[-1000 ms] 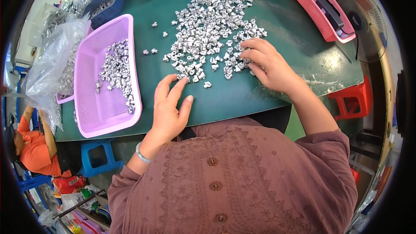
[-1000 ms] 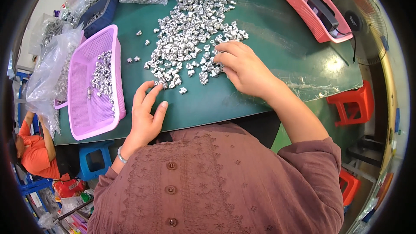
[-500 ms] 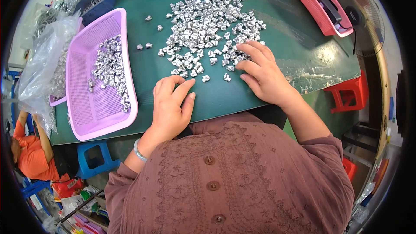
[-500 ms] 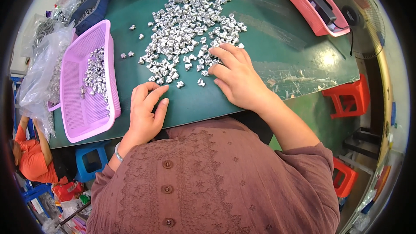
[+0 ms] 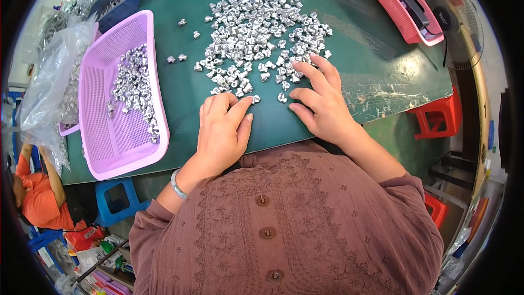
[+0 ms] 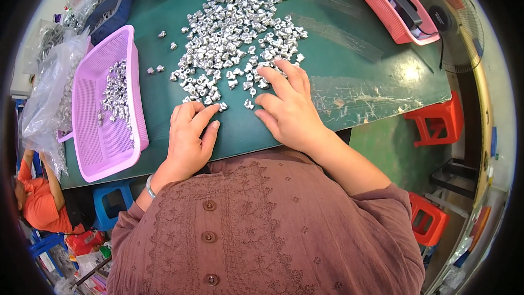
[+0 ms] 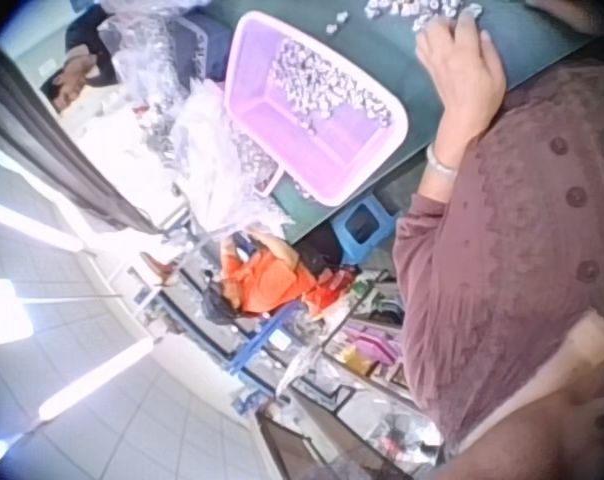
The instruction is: The person fits small metal parts together by hand from a pile on the table, sweeps the assembled parts into a purple basket, picks up a phone from a pink basket, and fits more metal parts together by hand.
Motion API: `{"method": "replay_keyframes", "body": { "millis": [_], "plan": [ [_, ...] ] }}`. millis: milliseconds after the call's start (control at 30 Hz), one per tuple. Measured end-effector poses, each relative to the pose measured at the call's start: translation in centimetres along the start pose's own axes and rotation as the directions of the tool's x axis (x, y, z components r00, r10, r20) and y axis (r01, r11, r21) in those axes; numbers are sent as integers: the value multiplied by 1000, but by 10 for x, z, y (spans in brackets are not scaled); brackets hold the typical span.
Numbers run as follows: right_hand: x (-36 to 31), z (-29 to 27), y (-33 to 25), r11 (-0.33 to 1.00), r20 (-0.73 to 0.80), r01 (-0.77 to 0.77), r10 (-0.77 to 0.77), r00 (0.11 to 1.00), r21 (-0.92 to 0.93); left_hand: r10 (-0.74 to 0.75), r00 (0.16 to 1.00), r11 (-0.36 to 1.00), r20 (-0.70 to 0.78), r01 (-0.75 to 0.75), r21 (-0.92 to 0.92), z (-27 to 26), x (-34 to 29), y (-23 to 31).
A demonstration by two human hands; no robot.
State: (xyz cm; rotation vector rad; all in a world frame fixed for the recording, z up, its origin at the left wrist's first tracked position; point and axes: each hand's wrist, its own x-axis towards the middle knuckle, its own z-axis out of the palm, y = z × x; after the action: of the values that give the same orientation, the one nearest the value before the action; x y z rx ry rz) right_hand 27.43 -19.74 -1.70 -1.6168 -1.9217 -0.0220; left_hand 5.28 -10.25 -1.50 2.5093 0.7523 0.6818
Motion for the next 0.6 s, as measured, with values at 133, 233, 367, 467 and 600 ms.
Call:
{"method": "replay_keyframes", "body": {
  "millis": [133, 233, 367, 467, 600],
  "plan": [
    [0, 1, -2, 998, -51, -53, 52, 997, -18, -2, 998, 1000, -57, 2, 10, 1, 0, -1],
    [0, 2, -4, 998, -51, -65, 64, 997, -20, -7, 996, 999, -85, 10, 41, 0, 3, 0],
    [1, 5, -7, 995, -38, -81, 79, 996, -50, 1, 996, 999, -94, 3, 38, 4, 4, 0],
    [1, 5, -7, 993, -32, -104, 102, 994, -52, 11, 995, 999, -103, -6, 50, 5, 7, 1],
    [-2, 5, -5, 996, -26, -77, 75, 997, -51, 37, 998, 999, -49, -36, 23, 6, 9, 3]
  ]
}}
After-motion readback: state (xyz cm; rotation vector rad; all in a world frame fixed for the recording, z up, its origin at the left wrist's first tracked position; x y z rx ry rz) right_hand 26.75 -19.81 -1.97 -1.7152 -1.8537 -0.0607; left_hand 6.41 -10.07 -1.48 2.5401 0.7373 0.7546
